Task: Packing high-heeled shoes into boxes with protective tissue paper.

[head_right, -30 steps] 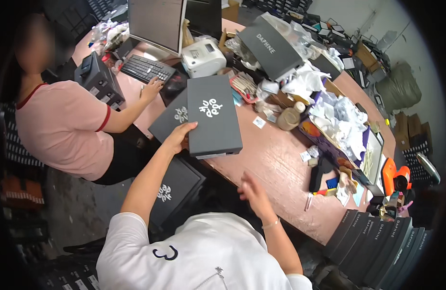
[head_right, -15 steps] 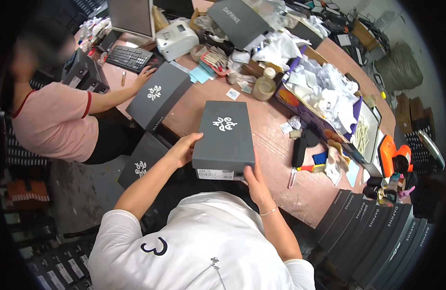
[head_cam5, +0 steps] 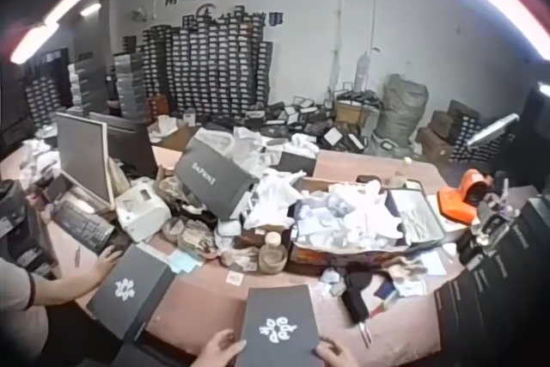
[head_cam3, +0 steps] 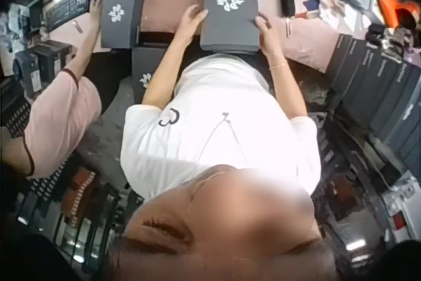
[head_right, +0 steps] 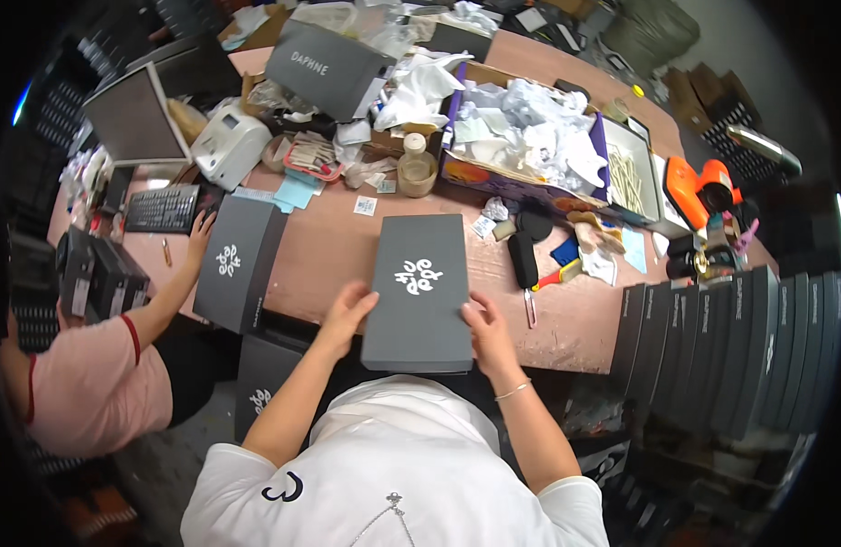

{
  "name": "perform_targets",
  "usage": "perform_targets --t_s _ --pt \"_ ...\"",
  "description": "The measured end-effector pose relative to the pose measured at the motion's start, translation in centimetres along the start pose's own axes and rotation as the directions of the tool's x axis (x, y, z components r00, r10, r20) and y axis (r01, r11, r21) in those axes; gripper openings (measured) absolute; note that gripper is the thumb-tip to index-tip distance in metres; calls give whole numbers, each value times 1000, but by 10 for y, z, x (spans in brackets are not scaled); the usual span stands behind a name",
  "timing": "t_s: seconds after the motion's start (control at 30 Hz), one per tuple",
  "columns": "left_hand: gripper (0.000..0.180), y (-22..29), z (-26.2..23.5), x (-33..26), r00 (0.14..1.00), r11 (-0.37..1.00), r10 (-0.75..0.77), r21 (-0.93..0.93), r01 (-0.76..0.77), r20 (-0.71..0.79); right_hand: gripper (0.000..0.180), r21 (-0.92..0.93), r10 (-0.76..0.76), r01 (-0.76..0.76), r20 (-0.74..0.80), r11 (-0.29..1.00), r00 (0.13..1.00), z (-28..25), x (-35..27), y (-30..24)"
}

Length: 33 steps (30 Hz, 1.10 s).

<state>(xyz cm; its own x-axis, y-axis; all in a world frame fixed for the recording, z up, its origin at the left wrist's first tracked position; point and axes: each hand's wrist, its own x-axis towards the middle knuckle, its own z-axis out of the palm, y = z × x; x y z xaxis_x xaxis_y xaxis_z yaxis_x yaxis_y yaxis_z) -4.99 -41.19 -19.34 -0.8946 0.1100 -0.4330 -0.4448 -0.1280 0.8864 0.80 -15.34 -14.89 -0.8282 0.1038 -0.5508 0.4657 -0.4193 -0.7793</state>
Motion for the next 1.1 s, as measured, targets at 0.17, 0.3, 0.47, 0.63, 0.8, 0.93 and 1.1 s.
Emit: perform_targets --t_s 0.17,0.3,0.47,0.63,0.8,0.93,1.1 --pt "94 50 -74 21 951 997 2 78 -27 309 75 -635 -404 461 246 620 881 107 -23 49" --pt "95 29 -105 38 930 803 252 479 -355 267 65 -740 -336 531 418 413 844 97 -32 50" --pt "74 27 -138 31 862 318 495 902 -292 104 52 -951 -547 302 221 61 807 40 10 29" --pt "53 27 -5 3 607 305 319 528 -793 727 41 -875 -484 177 406 -450 776 31 96 36" --pt "39 1 32 -8 626 272 90 586 -763 774 19 -946 -375 180 275 -268 885 36 105 -13" --pt "26 43 15 15 885 763 319 462 -452 340 24 -933 -357 359 327 25 875 0 104 -47" --pt "43 111 44 84 831 799 285 361 -481 478 28 -752 -123 598 589 276 798 6 83 -77"
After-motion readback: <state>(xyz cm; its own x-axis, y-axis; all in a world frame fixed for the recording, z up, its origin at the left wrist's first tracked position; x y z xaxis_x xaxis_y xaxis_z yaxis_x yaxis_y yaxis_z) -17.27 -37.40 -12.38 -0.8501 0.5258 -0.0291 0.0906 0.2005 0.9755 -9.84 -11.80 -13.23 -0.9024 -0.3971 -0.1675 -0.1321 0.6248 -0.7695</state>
